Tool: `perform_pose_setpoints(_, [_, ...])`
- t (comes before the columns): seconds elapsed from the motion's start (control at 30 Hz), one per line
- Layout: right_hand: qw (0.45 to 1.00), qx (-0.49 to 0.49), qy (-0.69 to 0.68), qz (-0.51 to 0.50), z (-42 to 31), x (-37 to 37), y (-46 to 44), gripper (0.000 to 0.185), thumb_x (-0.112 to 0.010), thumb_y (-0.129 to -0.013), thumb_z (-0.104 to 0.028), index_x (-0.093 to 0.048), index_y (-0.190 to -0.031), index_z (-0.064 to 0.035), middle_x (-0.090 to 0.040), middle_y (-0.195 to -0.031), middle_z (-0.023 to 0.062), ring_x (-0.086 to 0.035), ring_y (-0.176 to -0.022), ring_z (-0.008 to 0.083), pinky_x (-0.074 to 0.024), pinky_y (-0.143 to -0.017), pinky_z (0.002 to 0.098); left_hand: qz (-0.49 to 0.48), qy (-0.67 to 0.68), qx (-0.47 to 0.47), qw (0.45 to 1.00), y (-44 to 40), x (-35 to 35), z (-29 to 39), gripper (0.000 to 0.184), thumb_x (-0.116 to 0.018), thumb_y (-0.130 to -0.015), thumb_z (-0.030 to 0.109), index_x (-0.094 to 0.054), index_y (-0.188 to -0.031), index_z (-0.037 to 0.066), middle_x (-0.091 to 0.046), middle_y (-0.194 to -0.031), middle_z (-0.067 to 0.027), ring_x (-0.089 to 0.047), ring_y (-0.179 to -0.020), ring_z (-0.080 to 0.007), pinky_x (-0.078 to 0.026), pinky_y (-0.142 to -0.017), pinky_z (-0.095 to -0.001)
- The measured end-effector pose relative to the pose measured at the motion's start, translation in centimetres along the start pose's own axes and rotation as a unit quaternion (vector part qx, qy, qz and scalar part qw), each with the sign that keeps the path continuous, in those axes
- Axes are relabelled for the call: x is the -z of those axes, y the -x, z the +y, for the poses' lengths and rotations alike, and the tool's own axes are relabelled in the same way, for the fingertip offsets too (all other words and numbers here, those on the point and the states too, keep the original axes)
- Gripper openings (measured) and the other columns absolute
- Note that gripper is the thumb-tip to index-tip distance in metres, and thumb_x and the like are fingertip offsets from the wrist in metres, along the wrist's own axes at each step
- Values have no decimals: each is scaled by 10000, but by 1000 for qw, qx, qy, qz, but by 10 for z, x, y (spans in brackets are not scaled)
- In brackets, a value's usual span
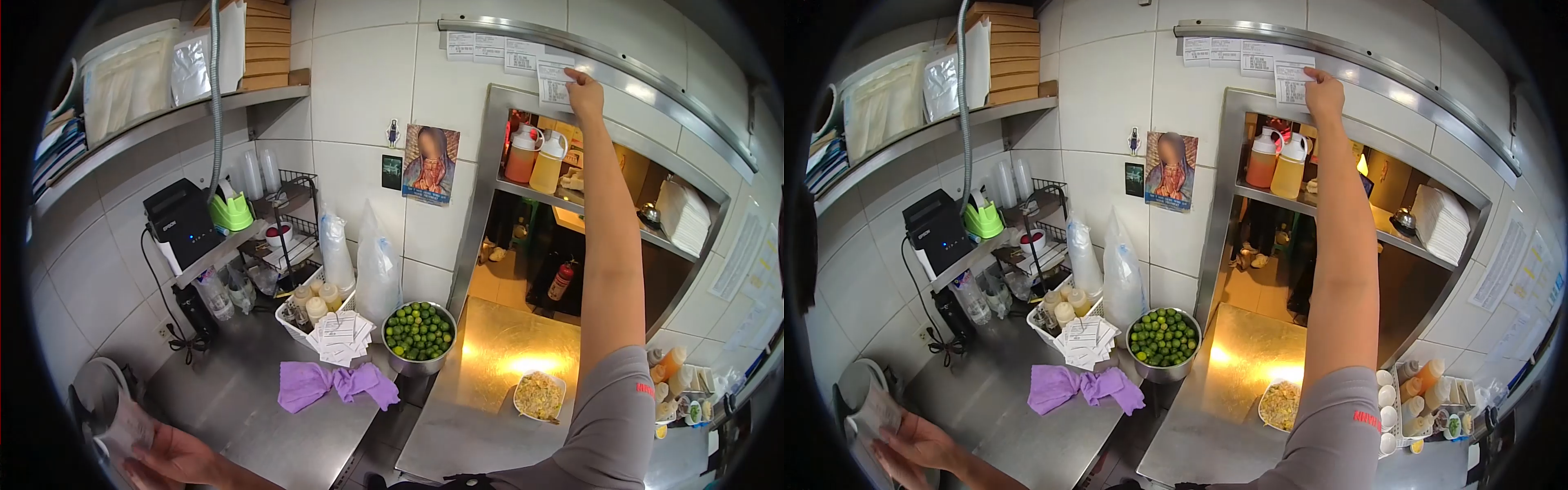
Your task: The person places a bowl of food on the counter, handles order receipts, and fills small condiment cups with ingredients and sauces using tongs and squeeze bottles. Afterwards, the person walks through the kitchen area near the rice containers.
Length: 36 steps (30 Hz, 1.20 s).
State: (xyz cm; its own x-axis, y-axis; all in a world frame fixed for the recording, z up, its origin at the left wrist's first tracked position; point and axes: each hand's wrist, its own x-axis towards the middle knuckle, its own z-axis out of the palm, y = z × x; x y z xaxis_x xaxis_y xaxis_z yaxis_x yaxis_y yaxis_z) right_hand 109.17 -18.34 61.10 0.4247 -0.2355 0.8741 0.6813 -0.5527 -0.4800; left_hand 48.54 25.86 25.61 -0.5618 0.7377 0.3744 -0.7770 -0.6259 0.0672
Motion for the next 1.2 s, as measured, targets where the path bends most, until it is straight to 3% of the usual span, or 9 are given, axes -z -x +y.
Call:
perform_pose_setpoints(0.13, [999,3,39,29,-21,3,-5,322,-617,-796,-147,-736,-1093,-181,-721,-937,134,-689,-852,257,-519,-803,330,-110,13,58,992,26,-25,-35,406,-344,-1045,217,-442,-1328,-56,-480,-1386,-204,-414,-1337,-303,-280,-1186,-438])
perform_pose_setpoints(0.2, [996,30,64,52,-29,4,-11,307,-624,-795,-156,-741,-1077,-178,-720,-927,138,-690,-847,272,-522,-810,336,-62,-5,72,995,39,-31,-64,433,-321,-1048,256,-450,-1317,-57,-491,-1373,-219,-432,-1325,-294,-281,-1182,-433])
perform_pose_setpoints(0.47, [970,121,92,188,-47,20,16,274,-598,-819,-145,-676,-1068,-62,-679,-997,118,-640,-967,272,-497,-868,381,-534,-21,166,828,140,-191,-185,144,-538,-906,16,-633,-996,-46,-640,-1077,-142,-608,-1004,-227,-449,-919,-328])
perform_pose_setpoints(0.57, [958,254,123,54,-83,58,88,223,-530,-834,-51,-644,-1026,-43,-647,-965,128,-611,-954,294,-480,-853,400,-663,-33,57,746,184,-289,-243,194,-620,-902,112,-631,-1034,-29,-633,-1035,-113,-606,-949,-208,-461,-855,-311])
perform_pose_setpoints(0.73, [836,487,171,-186,-199,136,232,164,-579,-699,32,-623,-824,-66,-595,-764,63,-586,-734,275,-463,-720,402,-653,-79,22,753,255,-439,-339,433,-622,-887,396,-665,-1052,-1,-658,-1046,-163,-629,-985,-299,-487,-849,-375])
perform_pose_setpoints(0.9, [794,441,195,-371,-289,195,278,128,-635,-784,-156,-684,-885,-94,-651,-764,18,-617,-699,207,-517,-718,378,-621,-230,212,719,287,-538,-376,732,-651,-770,612,-686,-1031,-71,-659,-1097,-272,-631,-1064,-383,-480,-911,-433])
perform_pose_setpoints(0.93, [783,396,211,-430,-304,205,280,133,-635,-833,-186,-687,-893,-79,-665,-759,24,-634,-699,203,-531,-711,366,-627,-224,213,715,293,-547,-381,732,-651,-770,612,-686,-1031,-71,-659,-1097,-272,-631,-1064,-383,-480,-911,-433])
perform_pose_setpoints(1.0, [770,344,233,-484,-304,217,288,162,-634,-882,-215,-690,-901,-65,-678,-753,29,-651,-699,200,-545,-703,354,-526,-219,226,790,302,-563,-391,532,-709,-783,539,-609,-664,31,-516,-544,-44,-456,-460,-170,-384,-464,-366])
perform_pose_setpoints(1.2, [848,392,42,-355,-243,231,296,224,-636,-859,-198,-720,-1022,-70,-722,-853,44,-625,-685,156,-508,-633,294,-538,-125,328,766,300,-550,-382,273,-719,-838,305,-629,-788,52,-537,-627,-17,-483,-534,-124,-363,-442,-293])
